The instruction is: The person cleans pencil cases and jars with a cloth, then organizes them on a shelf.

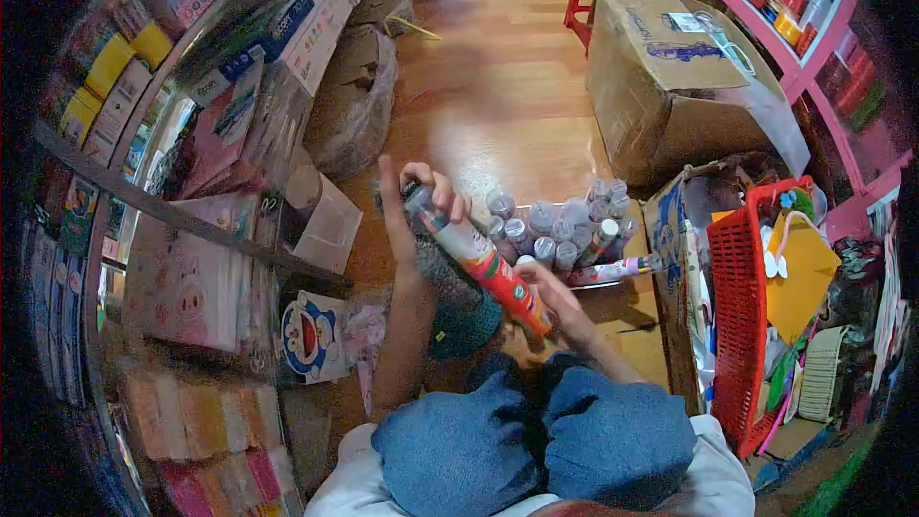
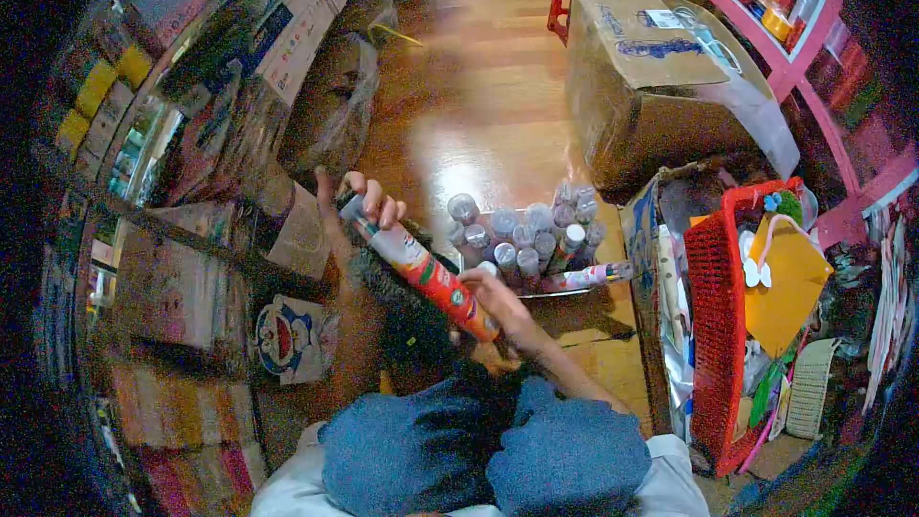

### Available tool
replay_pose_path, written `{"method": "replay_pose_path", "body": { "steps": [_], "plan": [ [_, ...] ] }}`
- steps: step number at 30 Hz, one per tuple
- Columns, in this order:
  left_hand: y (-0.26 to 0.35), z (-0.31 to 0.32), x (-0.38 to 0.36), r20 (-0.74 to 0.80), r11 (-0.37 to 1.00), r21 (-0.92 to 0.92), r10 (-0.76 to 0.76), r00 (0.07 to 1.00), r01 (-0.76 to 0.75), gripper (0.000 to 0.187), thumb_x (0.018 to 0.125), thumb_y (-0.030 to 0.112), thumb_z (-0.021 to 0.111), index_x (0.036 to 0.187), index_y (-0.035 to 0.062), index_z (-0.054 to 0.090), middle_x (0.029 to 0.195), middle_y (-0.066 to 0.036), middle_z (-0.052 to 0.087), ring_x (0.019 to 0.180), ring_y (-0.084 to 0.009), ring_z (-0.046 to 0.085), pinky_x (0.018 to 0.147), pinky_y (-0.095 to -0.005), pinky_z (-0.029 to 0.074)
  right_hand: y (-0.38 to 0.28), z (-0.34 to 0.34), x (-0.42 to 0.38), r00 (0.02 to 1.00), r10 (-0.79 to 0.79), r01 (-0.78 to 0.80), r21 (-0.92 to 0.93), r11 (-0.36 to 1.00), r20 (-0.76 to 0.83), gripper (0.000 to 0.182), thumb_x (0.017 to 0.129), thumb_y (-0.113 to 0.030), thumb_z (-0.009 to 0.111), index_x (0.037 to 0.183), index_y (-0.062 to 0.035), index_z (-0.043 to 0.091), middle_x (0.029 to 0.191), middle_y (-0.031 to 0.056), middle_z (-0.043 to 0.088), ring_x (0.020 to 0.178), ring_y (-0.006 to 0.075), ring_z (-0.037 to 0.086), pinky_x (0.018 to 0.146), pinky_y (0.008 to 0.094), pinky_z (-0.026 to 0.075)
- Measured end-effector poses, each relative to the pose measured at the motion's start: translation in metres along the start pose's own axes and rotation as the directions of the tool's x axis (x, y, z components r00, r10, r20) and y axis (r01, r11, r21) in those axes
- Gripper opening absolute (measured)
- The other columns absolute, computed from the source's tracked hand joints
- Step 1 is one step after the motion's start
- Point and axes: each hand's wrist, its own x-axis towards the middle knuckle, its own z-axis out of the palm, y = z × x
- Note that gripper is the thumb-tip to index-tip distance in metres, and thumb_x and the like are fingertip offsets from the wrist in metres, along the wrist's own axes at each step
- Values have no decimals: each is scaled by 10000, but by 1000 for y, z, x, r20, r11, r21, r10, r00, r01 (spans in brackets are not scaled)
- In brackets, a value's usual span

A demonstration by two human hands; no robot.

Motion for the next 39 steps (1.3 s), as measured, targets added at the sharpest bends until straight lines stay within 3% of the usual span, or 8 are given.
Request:
{"method": "replay_pose_path", "body": {
  "steps": [5,9,16,21,29,32,35,39],
  "plan": [
    [-19,41,9,-580,929,368,198,790,37,564,918,590,345,1079,75,508,753,-74,557,625,-199,552,632,-324,490,-10,10,-1,921,-389,249,-788,563,13,448,914,-277,552,1248,-8,425,1099,132,581,991,186,569,845,306,444],
    [-81,52,-10,-455,934,151,-226,861,325,752,891,652,285,1275,17,413,1004,-151,609,801,-226,632,716,-337,525,-2,5,2,881,-431,239,-600,763,-197,471,938,-371,491,1214,10,457,1020,86,582,915,129,523,799,293,449],
    [-28,27,10,-238,997,-79,-6,971,-13,832,828,717,332,1247,3,414,926,-148,622,720,-220,646,626,-343,546,-18,-3,-10,950,308,-307,-21,951,58,630,912,-587,351,1033,8,523,621,83,535,511,164,494,524,296,435],
    [-57,14,-19,-24,946,259,-195,981,194,763,832,692,384,1142,1,480,792,-101,589,685,-202,611,585,-335,525,-15,1,-1,905,341,-424,465,777,255,596,916,-588,341,1070,-32,490,557,38,428,495,134,423,508,261,431],
    [-64,44,-13,-619,862,401,5,785,311,369,925,384,522,963,19,559,769,-43,594,693,-139,582,634,-272,476,-10,-3,-3,980,-75,43,-171,984,-183,504,910,-299,567,1276,-27,351,955,125,580,670,140,555,627,269,468],
    [-82,56,-21,-575,752,602,173,799,270,407,923,384,526,1058,1,552,832,-57,611,757,-141,591,687,-275,478,-6,-13,5,924,-314,0,-822,570,-218,447,861,-133,619,1237,11,425,1121,149,595,984,253,601,762,356,495],
    [-101,57,-39,-577,868,483,218,787,114,377,926,346,532,1073,0,540,899,-79,620,850,-160,596,779,-295,476,1,-28,5,917,-391,110,-897,429,-75,387,857,-115,616,1188,29,478,1096,141,606,984,217,599,778,345,497],
    [-102,60,-54,-374,623,750,121,919,223,304,920,254,549,1087,0,541,970,-94,629,924,-168,593,856,-312,454,-8,-22,-3,960,-181,34,-549,835,-215,407,862,-204,634,1164,34,502,1060,120,622,923,187,606,776,313,490]
  ]
}}
